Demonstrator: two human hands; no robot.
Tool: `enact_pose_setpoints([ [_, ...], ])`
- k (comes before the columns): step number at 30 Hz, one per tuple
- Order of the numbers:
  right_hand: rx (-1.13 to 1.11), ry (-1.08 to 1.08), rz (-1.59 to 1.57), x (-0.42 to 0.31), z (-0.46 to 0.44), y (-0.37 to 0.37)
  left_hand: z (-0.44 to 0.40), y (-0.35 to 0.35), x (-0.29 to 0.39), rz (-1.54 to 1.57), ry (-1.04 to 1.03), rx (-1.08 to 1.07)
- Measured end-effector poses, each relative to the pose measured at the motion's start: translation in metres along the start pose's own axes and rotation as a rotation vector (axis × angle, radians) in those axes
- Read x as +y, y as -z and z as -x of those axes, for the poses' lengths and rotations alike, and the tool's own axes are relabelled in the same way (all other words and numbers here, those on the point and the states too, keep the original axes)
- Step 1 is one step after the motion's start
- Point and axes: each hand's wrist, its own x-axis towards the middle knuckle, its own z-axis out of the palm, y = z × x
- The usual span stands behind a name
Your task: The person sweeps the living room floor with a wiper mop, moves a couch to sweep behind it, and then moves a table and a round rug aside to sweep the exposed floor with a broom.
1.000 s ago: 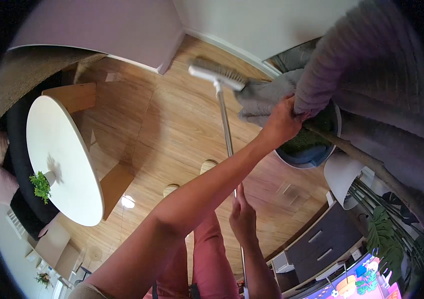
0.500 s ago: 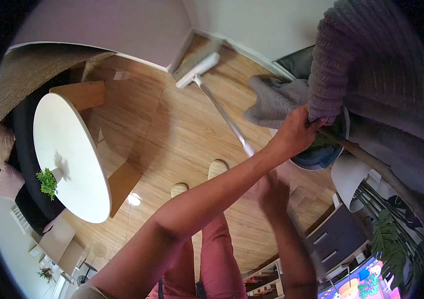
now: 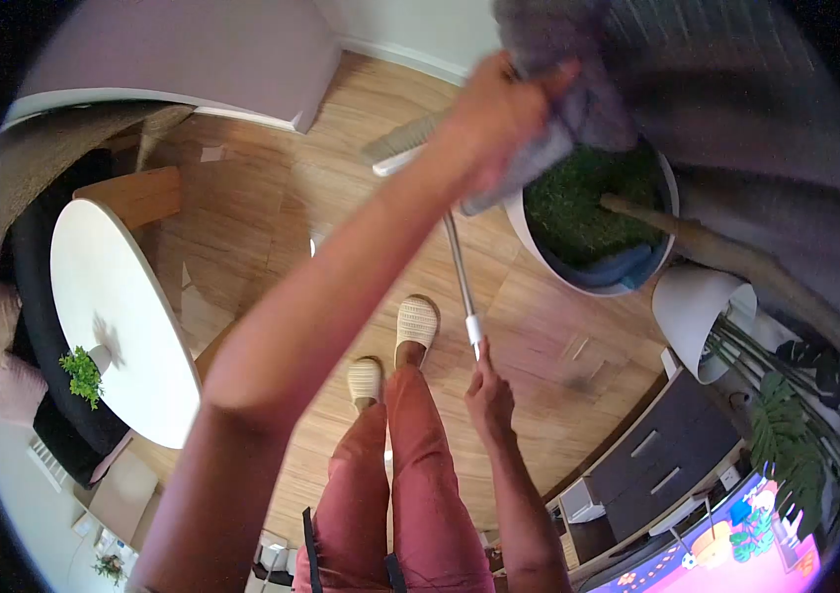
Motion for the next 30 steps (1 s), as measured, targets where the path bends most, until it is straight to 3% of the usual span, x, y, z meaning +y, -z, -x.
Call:
enact_pose_setpoints([
  [2, -0.047, -0.060, 0.009, 0.017, 0.036, -0.001, -0.013, 0.010, 0.008, -0.067, -0.073, -0.063],
  [4, -0.122, -0.149, 0.032, 0.035, 0.074, 0.003, 0.011, 0.004, 0.037, 0.364, 0.004, -0.196],
  [5, -0.143, -0.188, 0.043, 0.049, 0.094, 0.005, 0.012, 0.006, 0.035, 0.364, 0.005, -0.207],
  [9, -0.112, -0.330, 0.072, 0.114, 0.186, -0.005, -0.033, 0.029, 0.008, 0.110, -0.164, -0.172],
  [11, -0.060, -0.346, 0.050, 0.152, 0.239, -0.018, -0.043, 0.045, -0.007, -0.111, -0.157, -0.304],
  [12, -0.016, -0.360, 0.040, 0.169, 0.261, -0.019, -0.013, 0.032, 0.004, -0.335, 0.063, 0.005],
  [13, -0.004, -0.383, 0.032, 0.181, 0.277, -0.014, -0.005, 0.042, -0.012, -0.237, 0.022, -0.047],
  [15, 0.146, -0.365, -0.123, 0.199, 0.296, -0.003, 0.012, 0.068, -0.056, -0.561, 0.008, -0.008],
  [16, 0.206, -0.365, -0.202, 0.211, 0.302, 0.001, 0.069, 0.029, -0.048, -0.596, 0.081, 0.011],
  [19, 0.160, -0.621, -0.716, 0.210, 0.249, 0.046, 0.096, 0.044, -0.153, -0.479, 0.279, -0.099],
  [20, 0.166, -0.623, -0.727, 0.205, 0.232, 0.058, 0.112, 0.037, -0.178, -0.548, 0.307, -0.114],
  [22, 0.176, -0.660, -1.442, 0.202, 0.204, 0.068, 0.139, 0.007, -0.222, -0.742, 0.332, -0.128],
  [23, 0.176, -0.655, -1.446, 0.212, 0.195, 0.064, 0.147, -0.012, -0.237, -0.692, 0.379, -0.097],
  [24, 0.175, -0.665, -1.478, 0.226, 0.190, 0.058, 0.155, -0.035, -0.245, -0.313, 0.544, 0.021],
  [28, 0.174, -0.605, -1.458, 0.268, 0.162, 0.047, 0.150, -0.097, -0.299, -0.250, 0.566, 0.095],
  [30, 0.170, -0.572, -1.380, 0.303, 0.158, 0.048, 0.149, -0.124, -0.320, -0.232, 0.559, 0.007],
])
